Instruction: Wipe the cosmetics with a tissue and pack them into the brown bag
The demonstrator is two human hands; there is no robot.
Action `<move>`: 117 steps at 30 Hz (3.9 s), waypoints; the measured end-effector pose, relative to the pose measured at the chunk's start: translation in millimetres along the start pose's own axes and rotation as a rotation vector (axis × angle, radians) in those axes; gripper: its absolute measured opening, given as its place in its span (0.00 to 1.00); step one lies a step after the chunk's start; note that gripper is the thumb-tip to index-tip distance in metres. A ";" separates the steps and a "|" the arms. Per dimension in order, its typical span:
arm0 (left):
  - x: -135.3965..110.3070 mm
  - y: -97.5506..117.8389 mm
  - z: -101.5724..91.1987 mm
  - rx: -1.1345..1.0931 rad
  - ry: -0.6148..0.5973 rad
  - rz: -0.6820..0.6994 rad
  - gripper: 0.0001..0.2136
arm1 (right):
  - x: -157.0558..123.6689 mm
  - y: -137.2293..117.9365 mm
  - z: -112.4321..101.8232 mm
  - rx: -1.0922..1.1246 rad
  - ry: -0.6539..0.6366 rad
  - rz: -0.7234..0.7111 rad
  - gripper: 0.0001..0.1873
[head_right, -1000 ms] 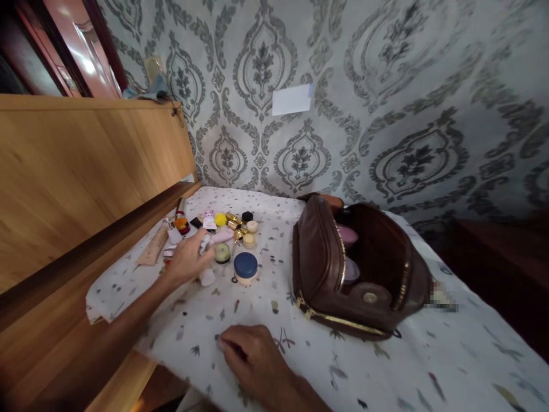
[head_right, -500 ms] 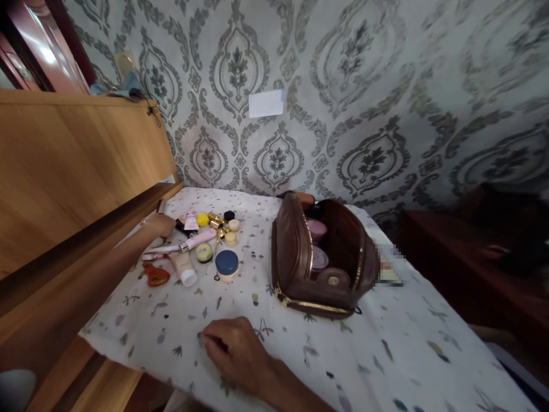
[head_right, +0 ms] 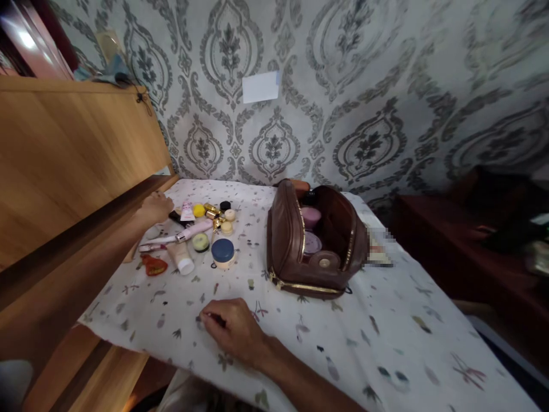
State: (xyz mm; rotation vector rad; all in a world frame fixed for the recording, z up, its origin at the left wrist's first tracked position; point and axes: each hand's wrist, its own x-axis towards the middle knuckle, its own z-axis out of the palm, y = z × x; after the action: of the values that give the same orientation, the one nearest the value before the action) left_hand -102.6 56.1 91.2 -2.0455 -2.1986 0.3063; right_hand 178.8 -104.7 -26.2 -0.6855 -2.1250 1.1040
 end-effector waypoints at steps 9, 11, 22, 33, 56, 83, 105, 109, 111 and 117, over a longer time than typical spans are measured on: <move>-128.5 78.3 -38.4 -0.074 -0.035 0.575 0.18 | 10.6 11.6 -0.1 0.908 0.208 0.235 0.33; -146.5 91.9 -33.0 -0.175 -0.036 0.723 0.17 | 13.1 10.3 -2.2 1.076 0.213 0.247 0.30; -138.2 81.5 13.9 -0.464 0.035 0.812 0.23 | 10.2 21.9 -4.7 0.959 0.244 0.322 0.28; -126.9 84.0 48.9 -0.524 0.144 0.620 0.18 | 13.1 25.0 -3.5 0.605 0.377 0.454 0.12; -109.8 142.0 16.3 -0.666 0.129 0.640 0.14 | 13.3 32.1 -22.3 0.196 0.582 0.144 0.33; -138.5 171.0 24.7 -1.604 0.112 0.160 0.22 | 9.1 10.2 -30.2 0.452 0.575 0.050 0.38; -122.1 171.7 37.4 -2.006 -0.179 -0.060 0.19 | 8.6 9.0 -35.3 0.184 0.616 -0.038 0.35; -117.3 151.2 31.9 -1.582 0.155 0.138 0.19 | 10.3 15.2 -34.4 0.224 0.683 0.034 0.35; -117.5 138.2 28.3 -1.470 0.243 0.190 0.18 | 12.3 21.4 -34.1 0.214 0.700 0.076 0.34; -137.7 116.9 47.9 -1.056 0.213 0.314 0.19 | 21.9 35.9 -31.2 0.023 0.666 0.206 0.29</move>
State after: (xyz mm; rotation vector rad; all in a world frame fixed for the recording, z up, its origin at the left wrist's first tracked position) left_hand 10.8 -76.5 24.2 -2.6716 -2.0696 -1.2482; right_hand 192.8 -55.3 -36.2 -1.1013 -1.4936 0.8395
